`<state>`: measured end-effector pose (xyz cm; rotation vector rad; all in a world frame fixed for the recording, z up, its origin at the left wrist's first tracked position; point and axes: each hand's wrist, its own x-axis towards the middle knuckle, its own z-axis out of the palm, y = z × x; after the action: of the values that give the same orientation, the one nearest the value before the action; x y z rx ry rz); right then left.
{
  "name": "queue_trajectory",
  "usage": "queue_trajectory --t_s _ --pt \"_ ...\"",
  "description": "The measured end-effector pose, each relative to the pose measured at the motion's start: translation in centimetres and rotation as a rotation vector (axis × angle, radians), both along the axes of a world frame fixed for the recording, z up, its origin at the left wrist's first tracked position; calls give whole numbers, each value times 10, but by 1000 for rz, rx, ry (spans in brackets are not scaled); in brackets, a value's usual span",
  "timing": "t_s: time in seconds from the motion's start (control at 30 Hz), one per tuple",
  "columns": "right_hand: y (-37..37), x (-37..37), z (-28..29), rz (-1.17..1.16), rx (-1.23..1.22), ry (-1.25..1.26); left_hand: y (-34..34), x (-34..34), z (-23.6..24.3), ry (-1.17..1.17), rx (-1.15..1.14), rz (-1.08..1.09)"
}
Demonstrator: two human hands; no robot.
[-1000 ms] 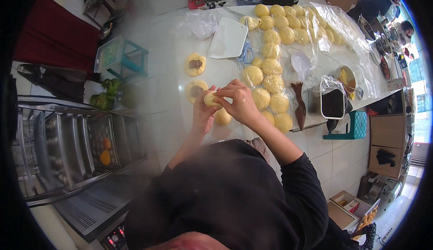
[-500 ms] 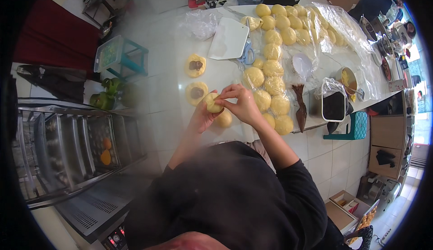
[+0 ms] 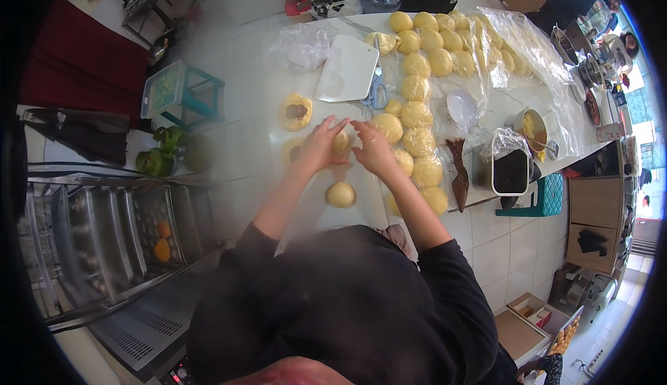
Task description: The person squeezes chocolate filling onto portions of dough from a piping bag, then folds and rolls the dough around the filling by hand. They place the shaped dough balls onto a tray and then slide the tray into a rack inside a commercial oven.
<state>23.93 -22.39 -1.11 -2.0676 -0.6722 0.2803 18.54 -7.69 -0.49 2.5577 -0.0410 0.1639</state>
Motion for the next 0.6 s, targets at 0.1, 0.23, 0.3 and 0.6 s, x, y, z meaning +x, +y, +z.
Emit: queue_trajectory --t_s 0.1,0.23,0.3,0.6 --pt "18 -2 -3 87 -96 -116 3 2 -9 108 -35 70" --pt "38 3 -13 228 -332 -57 12 6 -25 264 -29 61" --pt "35 6 -11 268 -317 -42 13 5 -20 358 -78 57" --pt "67 -36 15 381 -155 -60 73 -69 15 389 -7 305"
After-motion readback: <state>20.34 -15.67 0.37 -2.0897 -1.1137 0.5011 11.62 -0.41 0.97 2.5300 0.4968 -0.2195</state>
